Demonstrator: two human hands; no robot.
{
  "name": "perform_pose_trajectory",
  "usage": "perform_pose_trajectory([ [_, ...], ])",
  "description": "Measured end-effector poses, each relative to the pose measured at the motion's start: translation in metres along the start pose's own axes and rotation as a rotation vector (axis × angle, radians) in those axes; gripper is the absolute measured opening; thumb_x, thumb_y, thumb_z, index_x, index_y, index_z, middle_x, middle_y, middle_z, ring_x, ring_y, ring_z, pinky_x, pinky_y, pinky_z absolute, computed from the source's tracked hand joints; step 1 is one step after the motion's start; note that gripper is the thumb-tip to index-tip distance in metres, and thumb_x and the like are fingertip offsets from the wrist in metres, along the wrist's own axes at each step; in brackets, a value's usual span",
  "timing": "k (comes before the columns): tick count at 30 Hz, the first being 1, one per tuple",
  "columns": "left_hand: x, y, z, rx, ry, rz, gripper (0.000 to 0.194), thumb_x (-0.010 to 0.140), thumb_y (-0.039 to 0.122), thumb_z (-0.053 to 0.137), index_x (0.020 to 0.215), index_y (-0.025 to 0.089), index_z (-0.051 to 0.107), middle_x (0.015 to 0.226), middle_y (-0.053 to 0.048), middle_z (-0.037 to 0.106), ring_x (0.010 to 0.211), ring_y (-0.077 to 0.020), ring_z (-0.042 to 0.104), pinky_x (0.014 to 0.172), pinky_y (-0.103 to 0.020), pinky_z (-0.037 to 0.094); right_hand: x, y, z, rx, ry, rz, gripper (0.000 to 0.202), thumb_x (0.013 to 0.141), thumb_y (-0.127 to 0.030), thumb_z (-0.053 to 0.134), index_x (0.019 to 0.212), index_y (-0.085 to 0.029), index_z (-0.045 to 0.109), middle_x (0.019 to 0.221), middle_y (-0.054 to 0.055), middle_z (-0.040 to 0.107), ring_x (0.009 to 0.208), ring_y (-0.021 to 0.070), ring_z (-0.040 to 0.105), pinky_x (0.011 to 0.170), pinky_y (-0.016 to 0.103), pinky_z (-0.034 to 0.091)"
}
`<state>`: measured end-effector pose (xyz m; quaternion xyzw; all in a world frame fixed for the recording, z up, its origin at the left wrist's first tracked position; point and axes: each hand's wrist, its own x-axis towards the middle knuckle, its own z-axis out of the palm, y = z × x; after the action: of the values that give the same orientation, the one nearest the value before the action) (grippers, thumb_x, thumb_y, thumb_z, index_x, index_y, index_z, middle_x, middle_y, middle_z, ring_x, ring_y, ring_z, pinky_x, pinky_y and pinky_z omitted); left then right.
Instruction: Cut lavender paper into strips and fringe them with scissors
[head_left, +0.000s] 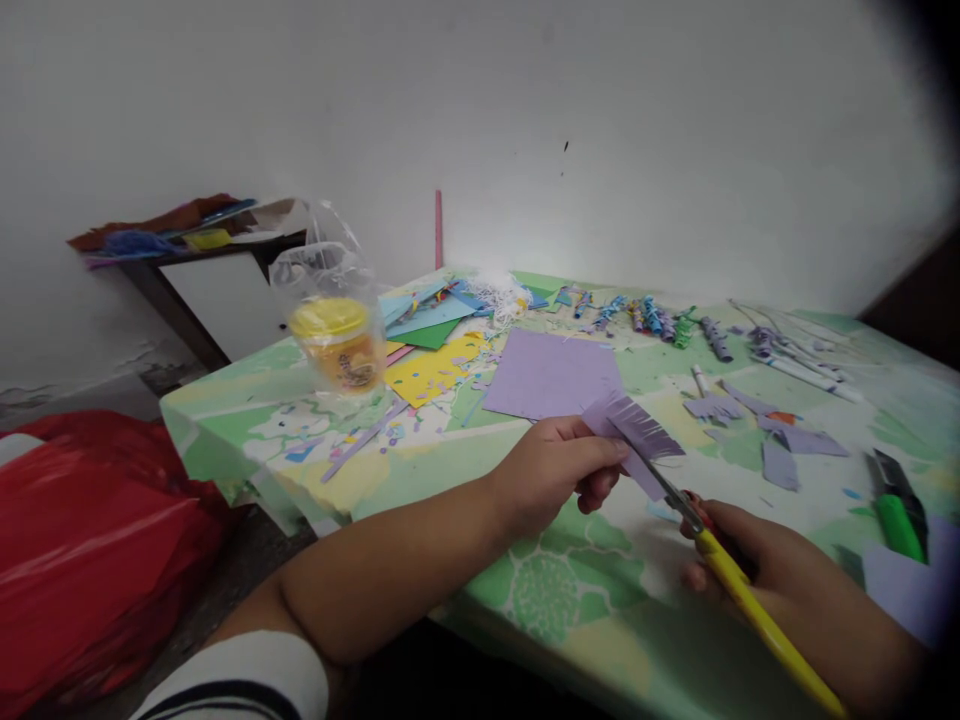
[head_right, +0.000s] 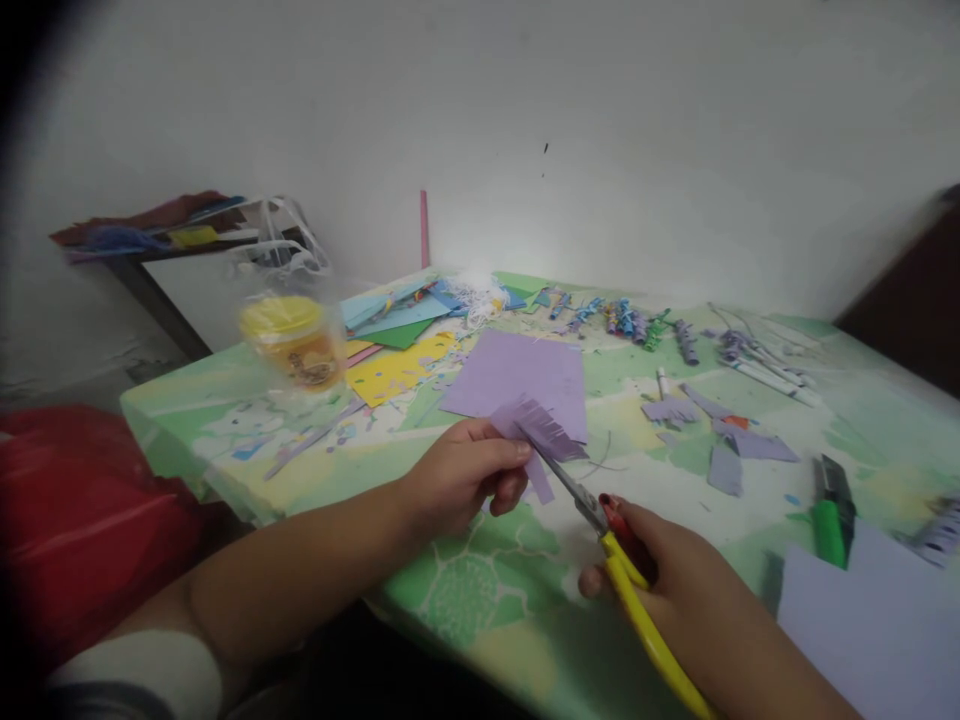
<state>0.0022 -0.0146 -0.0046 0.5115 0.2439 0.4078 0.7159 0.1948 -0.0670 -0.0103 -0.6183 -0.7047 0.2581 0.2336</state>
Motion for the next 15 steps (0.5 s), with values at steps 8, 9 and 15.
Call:
perform_pose_trajectory([
  [8, -0.0041, 0.0048, 0.0040, 0.045, -0.062, -0.067, 0.020, 0.067, 0.028, 0.059, 0.052, 0.015, 0.054, 0.039, 0.005, 0.043, 0.035, -0.0050, 0.036, 0.040, -0.021, 0.025, -0.0017, 0.0023, 0.0019, 0.052, -0.028, 0.002, 0.018, 0.061, -0.043, 0.061, 0.064, -0.026, 0.057, 0.060, 0.001, 0.063, 0.062, 0.0231, 0.060, 0.054, 0.032, 0.049],
  [9, -0.0046, 0.0052, 0.0045, 0.041, -0.064, -0.065, 0.020, 0.067, 0.028, 0.059, 0.052, 0.015, 0.054, 0.039, 0.005, 0.043, 0.035, -0.0049, 0.036, 0.040, -0.021, 0.025, -0.0019, 0.0030, 0.0020, 0.056, -0.041, 0.007, 0.018, 0.062, -0.043, 0.060, 0.065, -0.026, 0.057, 0.060, 0.000, 0.062, 0.064, 0.0236, 0.061, 0.055, 0.032, 0.049],
  [15, -0.0046, 0.0044, 0.0050, 0.026, -0.045, -0.071, 0.019, 0.064, 0.028, 0.060, 0.051, 0.016, 0.054, 0.038, 0.006, 0.041, 0.035, -0.0051, 0.035, 0.039, -0.022, 0.023, -0.0031, 0.0060, 0.0021, -0.004, -0.073, 0.014, 0.017, 0.064, -0.042, 0.059, 0.070, -0.026, 0.056, 0.066, 0.001, 0.064, 0.076, 0.0270, 0.063, 0.062, 0.035, 0.050],
])
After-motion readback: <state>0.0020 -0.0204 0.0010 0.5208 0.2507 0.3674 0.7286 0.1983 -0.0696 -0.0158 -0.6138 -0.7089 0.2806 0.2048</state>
